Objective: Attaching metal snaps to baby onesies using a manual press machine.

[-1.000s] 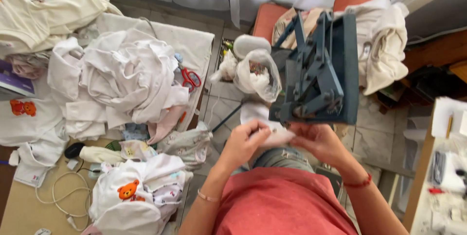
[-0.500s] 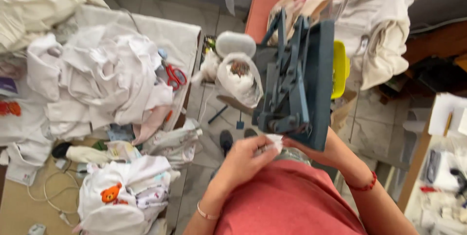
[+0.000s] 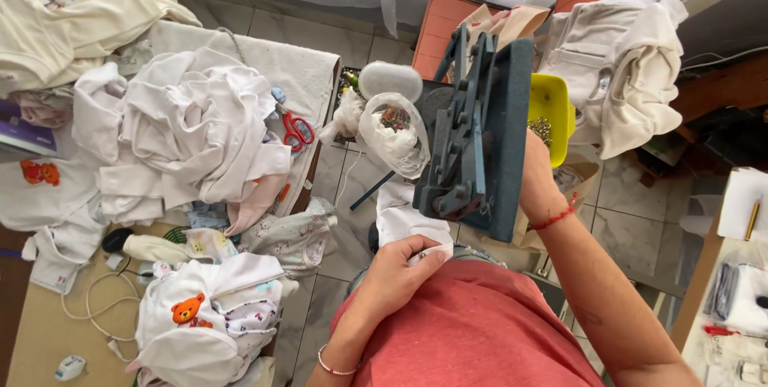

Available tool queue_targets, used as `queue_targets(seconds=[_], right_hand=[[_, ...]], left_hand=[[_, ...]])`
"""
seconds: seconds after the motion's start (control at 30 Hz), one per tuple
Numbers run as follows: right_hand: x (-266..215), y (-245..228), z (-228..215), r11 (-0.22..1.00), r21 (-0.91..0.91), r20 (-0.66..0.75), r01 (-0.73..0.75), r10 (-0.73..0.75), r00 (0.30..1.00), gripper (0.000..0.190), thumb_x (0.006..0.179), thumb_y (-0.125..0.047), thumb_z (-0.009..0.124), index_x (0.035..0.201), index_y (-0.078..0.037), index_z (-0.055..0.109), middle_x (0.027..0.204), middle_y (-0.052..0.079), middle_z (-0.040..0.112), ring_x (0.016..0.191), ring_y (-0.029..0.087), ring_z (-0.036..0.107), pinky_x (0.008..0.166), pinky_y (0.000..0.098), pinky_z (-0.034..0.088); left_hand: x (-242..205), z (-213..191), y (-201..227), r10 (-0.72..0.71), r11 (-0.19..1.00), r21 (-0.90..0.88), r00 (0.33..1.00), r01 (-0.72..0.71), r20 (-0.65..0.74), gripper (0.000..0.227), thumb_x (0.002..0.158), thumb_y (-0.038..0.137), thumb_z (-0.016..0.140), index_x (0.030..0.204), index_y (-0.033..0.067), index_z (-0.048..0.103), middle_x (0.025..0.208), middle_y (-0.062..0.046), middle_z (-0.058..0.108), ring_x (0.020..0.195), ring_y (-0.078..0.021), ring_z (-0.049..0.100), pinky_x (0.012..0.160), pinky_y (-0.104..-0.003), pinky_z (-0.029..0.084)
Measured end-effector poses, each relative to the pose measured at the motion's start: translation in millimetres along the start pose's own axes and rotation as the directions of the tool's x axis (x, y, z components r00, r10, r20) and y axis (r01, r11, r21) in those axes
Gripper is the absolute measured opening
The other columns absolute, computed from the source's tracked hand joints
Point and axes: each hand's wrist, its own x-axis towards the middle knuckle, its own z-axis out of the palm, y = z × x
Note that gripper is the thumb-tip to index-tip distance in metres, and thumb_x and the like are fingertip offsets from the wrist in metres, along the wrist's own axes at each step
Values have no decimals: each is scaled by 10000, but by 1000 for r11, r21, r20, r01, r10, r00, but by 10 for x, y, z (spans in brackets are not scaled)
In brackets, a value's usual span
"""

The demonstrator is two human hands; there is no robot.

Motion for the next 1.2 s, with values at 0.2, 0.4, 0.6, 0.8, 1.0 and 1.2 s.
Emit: queue_targets(seconds=[0.2,0.4,0.6,0.8,1.0,1.2], right_hand=[[-165,-82,18,853,512,138,-99,33,990,80,763,-47,473,684,-55,475,652,89,511,655,237,507,639,384,389],[-321,-399,288,464,852,265,-242,16,964,96,784,-51,466,693,-37,493,647,92,518,677,242,521,716,398,400],[-470,-557,344,-47,937,343,-346,-48,938,121,805,-55,459,702,-19,512,642,94,525,699,247,536,794,413,411],[-512,-294,343,40,889,414,-456,353,839,247,669,49,601,913,78,575,929,223,606,843,305,587,773,397,513],[-9,-269,-482,977,-183,-336,-113,46,941,158,755,35,579,902,-5,623,857,122,606,776,193,555,700,285,461],[188,8,-459,838,-440,-157,-322,281,947,105,734,-147,573,766,-80,647,765,91,548,679,274,549,557,384,444]], left_hand=[[9,2,-104,-31,999,13,999,31,-33,194,776,311,548,813,154,656,587,86,455,557,-51,357,571,-200,327],[96,35,-279,34,993,-112,997,-42,-69,178,723,270,607,847,180,697,640,-57,613,644,-112,508,614,-246,438],[80,76,-218,35,995,-90,998,-40,-52,197,729,277,601,869,170,690,690,-87,626,692,-142,538,655,-284,449],[-15,27,45,-103,994,26,994,104,-24,246,748,326,527,863,157,665,693,93,546,625,-45,420,633,-178,343],[11,51,7,-84,996,6,996,84,-14,189,777,305,530,801,151,636,566,72,422,550,-58,343,561,-202,304],[23,52,-8,-23,997,69,999,26,-40,215,771,318,524,814,148,649,574,79,424,546,-63,343,567,-206,318]])
